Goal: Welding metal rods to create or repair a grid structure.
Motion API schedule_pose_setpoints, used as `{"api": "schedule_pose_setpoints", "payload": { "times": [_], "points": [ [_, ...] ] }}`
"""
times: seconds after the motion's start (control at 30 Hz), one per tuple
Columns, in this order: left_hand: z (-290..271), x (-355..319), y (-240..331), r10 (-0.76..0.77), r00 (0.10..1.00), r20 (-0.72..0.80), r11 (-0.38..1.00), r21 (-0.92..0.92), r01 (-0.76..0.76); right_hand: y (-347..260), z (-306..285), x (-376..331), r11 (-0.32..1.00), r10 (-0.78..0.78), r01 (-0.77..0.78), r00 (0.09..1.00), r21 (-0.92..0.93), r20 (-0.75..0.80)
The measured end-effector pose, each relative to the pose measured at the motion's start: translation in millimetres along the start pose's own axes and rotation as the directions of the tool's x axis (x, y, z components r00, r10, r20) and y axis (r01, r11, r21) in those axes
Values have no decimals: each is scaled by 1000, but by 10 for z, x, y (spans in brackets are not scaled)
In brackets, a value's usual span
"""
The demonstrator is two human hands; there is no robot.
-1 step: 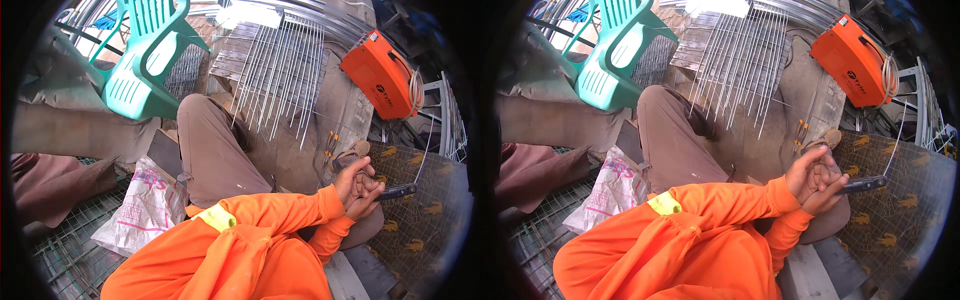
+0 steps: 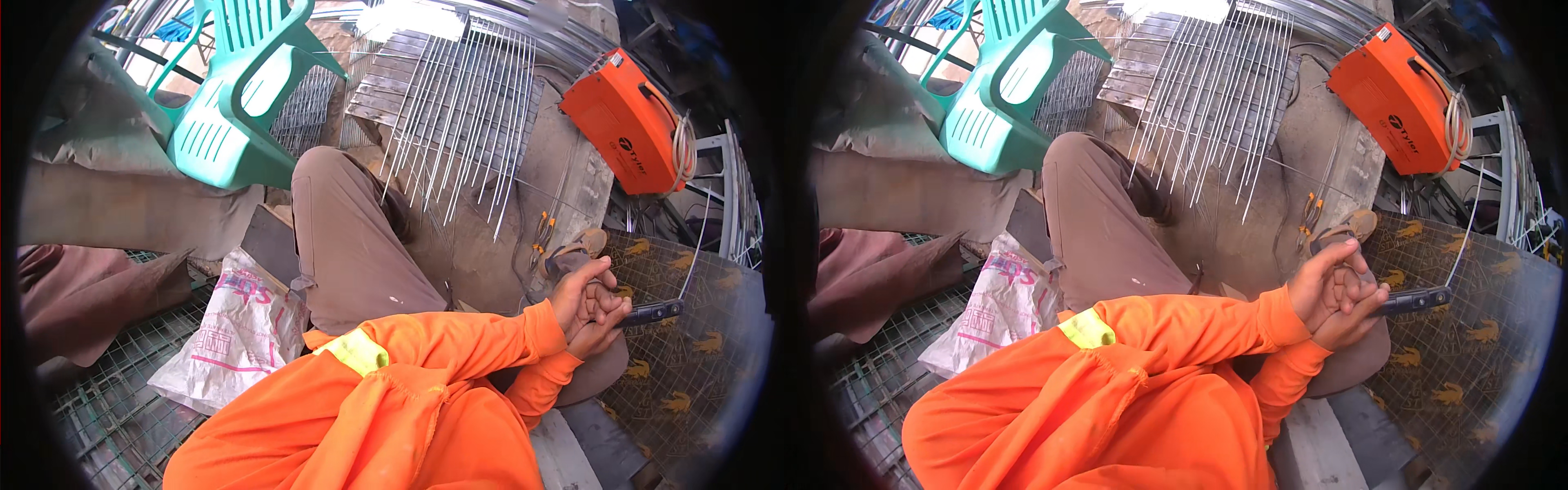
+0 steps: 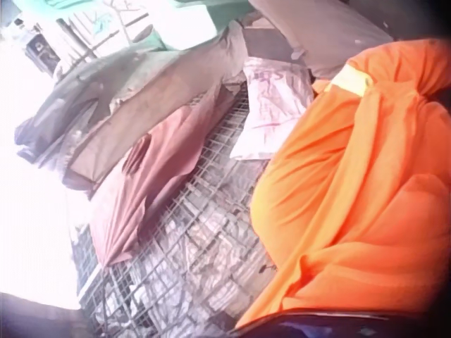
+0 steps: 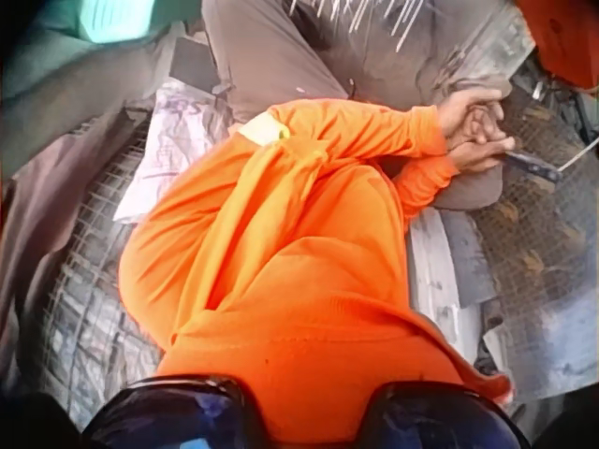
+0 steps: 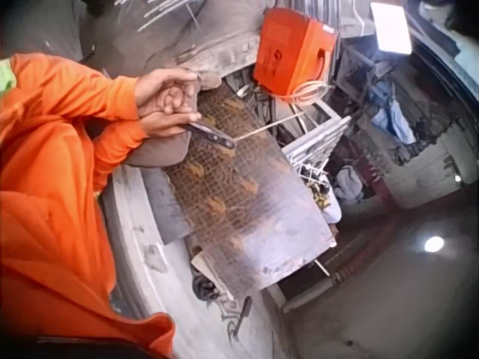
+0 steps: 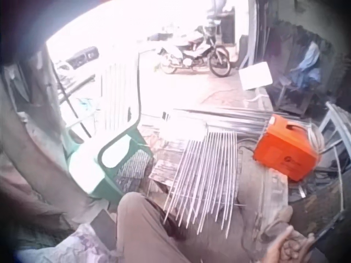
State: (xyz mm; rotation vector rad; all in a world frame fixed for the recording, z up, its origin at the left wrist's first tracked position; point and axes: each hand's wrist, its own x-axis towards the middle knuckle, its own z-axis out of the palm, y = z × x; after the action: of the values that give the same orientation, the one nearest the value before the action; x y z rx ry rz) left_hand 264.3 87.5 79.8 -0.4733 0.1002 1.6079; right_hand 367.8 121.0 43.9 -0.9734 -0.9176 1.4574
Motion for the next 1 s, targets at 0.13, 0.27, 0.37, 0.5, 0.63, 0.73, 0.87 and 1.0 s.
{"api": "schedule_pose_setpoints", "payload": {
  "times": [0.13, 0.27, 0.37, 0.5, 0.63, 0.73, 0.87, 1.0],
  "points": [
    [7, 76, 74, 59, 998, -16, 997, 53, -58, -11, 421, -96, 997, -49, 41, 988, -58, -149],
    [-68, 76, 176, 83, 996, -18, 996, 26, -83, 76, 416, -110, 983, -126, 120, 991, -137, -37],
    [-61, 49, 167, 46, 999, 5, 997, 55, -47, 72, 419, -116, 983, -113, 100, 991, -157, -77],
    [-30, 15, 163, 65, 998, 25, 992, 105, -67, 105, 249, -38, 991, -92, 89, 995, -100, -26],
    [-3, 63, 204, 124, 992, 30, 988, 90, -126, 77, 409, -105, 988, -106, 107, 994, -111, 21],
    [-39, 61, 244, 118, 991, 55, 986, 110, -124, 40, 536, -166, 959, -163, 146, 985, -242, -50],
    [-127, -28, 306, 78, 986, 150, 980, 168, -103, 45, 578, -200, 952, -143, 126, 989, -278, -41],
    [76, -465, 845, 18, 971, 239, 488, 845, -217, -33, 524, -167, 973, -131, 99, 981, -207, -143]
  ]
}}
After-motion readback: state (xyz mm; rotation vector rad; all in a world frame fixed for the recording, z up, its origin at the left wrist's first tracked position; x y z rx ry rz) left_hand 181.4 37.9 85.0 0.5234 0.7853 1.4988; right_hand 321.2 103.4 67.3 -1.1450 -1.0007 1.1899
